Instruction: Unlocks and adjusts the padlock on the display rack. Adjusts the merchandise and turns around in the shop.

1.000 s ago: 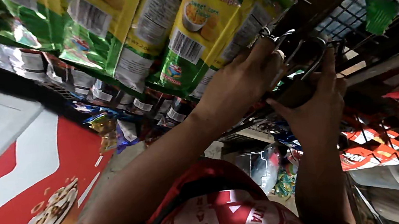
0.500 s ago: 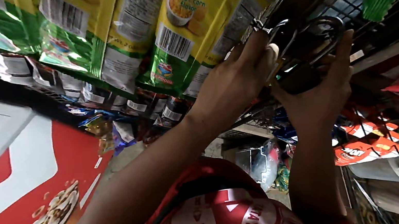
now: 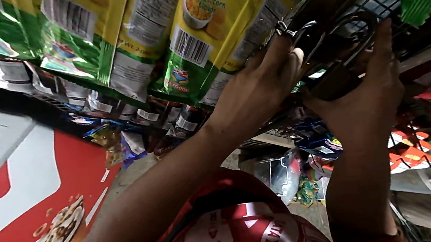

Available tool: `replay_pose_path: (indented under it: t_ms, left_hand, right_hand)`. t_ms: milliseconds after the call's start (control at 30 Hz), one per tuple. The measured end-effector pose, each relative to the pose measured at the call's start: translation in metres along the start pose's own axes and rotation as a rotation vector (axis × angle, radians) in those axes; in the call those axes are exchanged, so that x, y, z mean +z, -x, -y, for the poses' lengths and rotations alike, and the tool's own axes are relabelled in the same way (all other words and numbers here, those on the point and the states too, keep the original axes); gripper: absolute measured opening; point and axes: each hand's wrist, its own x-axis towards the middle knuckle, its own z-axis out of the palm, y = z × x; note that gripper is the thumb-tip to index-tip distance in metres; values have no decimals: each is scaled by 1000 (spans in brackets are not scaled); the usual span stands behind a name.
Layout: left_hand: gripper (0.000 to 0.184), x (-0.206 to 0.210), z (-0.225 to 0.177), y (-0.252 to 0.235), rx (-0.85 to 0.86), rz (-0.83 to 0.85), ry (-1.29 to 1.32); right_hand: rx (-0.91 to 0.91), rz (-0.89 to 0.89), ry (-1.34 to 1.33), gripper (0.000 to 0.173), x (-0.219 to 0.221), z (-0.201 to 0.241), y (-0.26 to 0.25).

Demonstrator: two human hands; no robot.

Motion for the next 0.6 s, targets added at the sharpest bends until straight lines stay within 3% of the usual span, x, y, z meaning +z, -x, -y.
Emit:
replay_pose_path:
  t_ms: [167,600]
  left_hand:
    - [31,5,-2,1,-7,-20,-28]
    - [32,15,-7,3,-35,-91,18]
  right_hand:
    - [-25,-17,-51,114,-7,0,1]
    - [-13,-70,-194,108,-2,-5,8]
